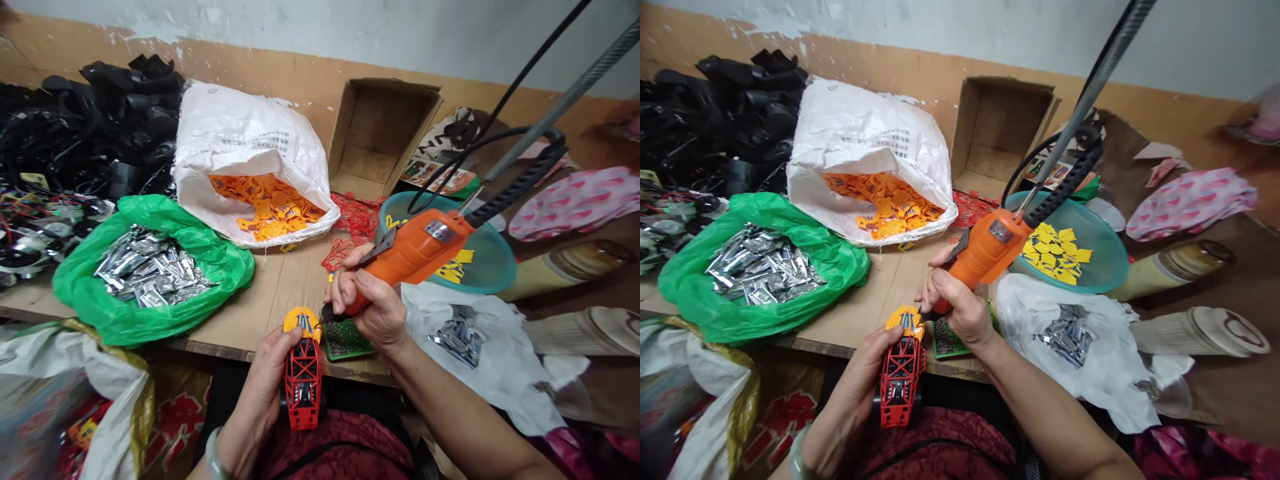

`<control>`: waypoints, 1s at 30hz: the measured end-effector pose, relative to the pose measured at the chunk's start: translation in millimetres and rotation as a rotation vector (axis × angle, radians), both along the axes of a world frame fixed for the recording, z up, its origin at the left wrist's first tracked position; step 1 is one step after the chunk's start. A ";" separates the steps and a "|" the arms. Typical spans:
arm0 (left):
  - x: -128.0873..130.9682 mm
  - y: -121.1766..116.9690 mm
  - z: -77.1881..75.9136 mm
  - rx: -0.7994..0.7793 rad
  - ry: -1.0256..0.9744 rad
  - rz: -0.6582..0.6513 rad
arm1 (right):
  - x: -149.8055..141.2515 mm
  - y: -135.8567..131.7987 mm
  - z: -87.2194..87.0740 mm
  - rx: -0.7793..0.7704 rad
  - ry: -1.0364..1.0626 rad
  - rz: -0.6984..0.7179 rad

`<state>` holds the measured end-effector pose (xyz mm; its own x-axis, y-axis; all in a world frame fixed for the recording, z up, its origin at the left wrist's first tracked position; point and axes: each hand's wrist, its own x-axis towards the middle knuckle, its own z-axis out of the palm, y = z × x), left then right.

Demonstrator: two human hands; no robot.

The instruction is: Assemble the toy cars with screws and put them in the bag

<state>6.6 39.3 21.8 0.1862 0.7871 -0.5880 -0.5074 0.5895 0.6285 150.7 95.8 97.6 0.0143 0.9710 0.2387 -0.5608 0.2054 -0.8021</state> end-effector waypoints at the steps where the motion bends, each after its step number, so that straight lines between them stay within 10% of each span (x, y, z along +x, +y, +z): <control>1: -0.5 0.4 -1.9 0.004 -0.003 -0.008 | 0.1 -0.1 -1.1 0.003 0.004 0.008; 30: 4.2 -1.2 0.1 0.030 -0.036 0.042 | 3.3 -8.2 -8.8 0.093 -0.103 0.092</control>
<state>10.8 38.2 21.9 0.1729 0.8118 -0.5577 -0.5543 0.5482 0.6262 154.0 87.6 88.8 -0.1030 0.9408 0.3229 -0.4966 0.2326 -0.8362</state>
